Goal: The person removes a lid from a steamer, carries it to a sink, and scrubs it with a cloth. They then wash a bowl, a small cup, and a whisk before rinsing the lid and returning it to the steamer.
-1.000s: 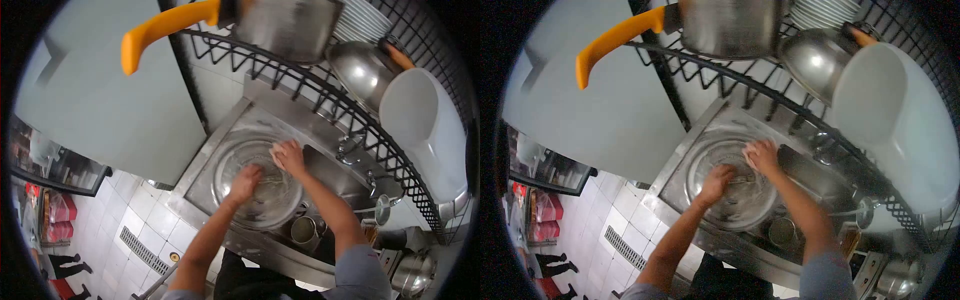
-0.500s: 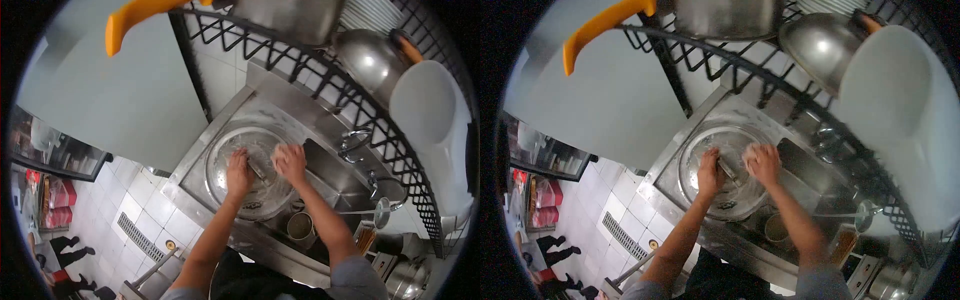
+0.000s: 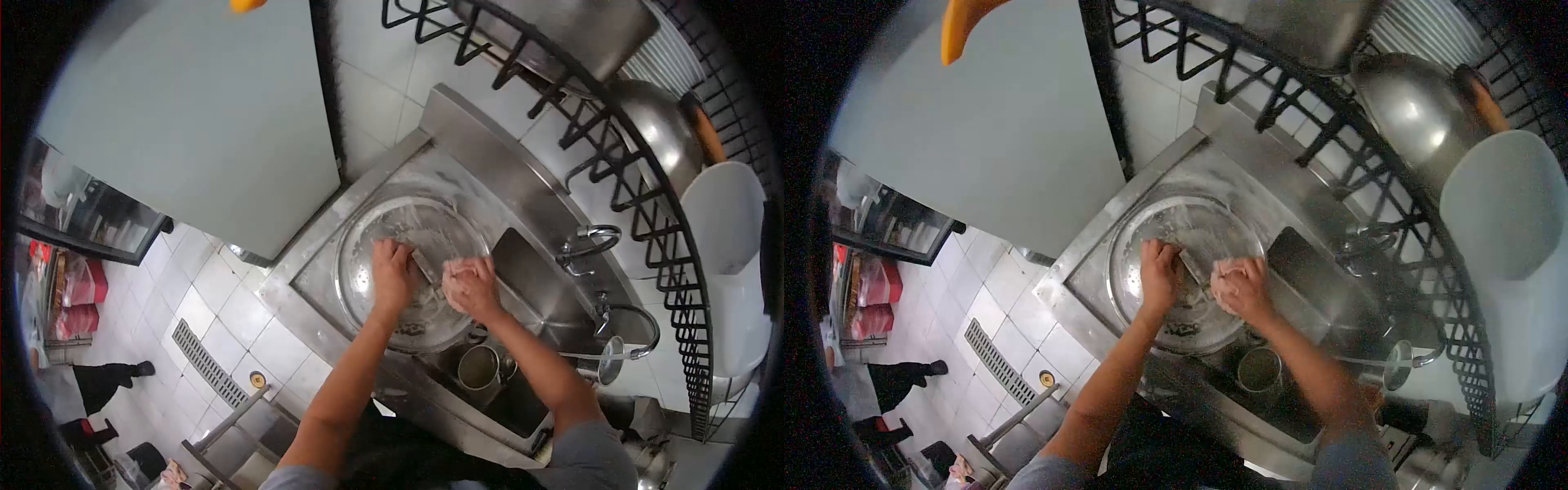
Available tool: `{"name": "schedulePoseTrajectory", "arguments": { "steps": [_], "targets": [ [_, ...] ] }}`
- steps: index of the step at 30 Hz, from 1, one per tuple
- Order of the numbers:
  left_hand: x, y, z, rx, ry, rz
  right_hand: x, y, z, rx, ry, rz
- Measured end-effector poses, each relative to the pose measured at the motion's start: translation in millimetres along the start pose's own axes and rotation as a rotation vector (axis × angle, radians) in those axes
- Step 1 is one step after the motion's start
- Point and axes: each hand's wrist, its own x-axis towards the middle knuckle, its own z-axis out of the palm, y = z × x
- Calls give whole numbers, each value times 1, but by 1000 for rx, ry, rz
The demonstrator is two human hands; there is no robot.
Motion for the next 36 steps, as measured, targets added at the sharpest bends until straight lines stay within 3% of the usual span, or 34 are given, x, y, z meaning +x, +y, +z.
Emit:
{"name": "schedulePoseTrajectory", "arguments": {
  "steps": [2,5,8,10,13,14,17,20,22,25,26,28,31,33,35,36],
  "targets": [
    [-3,0,0,0,-6,16,34,0,5,-139,-57,-101],
    [-2,4,-2,10,-13,20,125,7,25,157,73,3],
    [-1,2,0,33,0,50,142,7,34,140,62,-1],
    [-5,3,-2,19,-17,23,121,6,31,131,62,-19],
    [-5,0,0,7,-37,0,21,-8,-6,4,-48,-101],
    [-4,-3,0,16,-43,0,-21,-10,-8,82,-40,-11],
    [-3,-2,-3,40,-57,15,-21,-5,-9,114,-25,41],
    [-3,0,-4,46,-65,11,59,13,-7,-273,53,-209],
    [-4,2,-2,44,-83,18,112,43,38,-51,54,38],
    [-1,-3,-2,51,-81,29,161,42,65,-52,-10,-218],
    [-1,-2,-2,36,-69,39,160,23,52,38,17,-122],
    [-1,-1,-4,16,-53,52,134,4,26,122,41,1],
    [-1,0,-3,71,-52,30,37,7,4,3,65,27],
    [-1,1,-4,62,-44,24,-35,-26,-5,56,32,168],
    [2,-1,-3,66,-31,37,-46,-34,-9,142,28,234],
    [-1,-3,-2,52,-36,44,-44,-31,-7,172,18,172]
  ]
}}
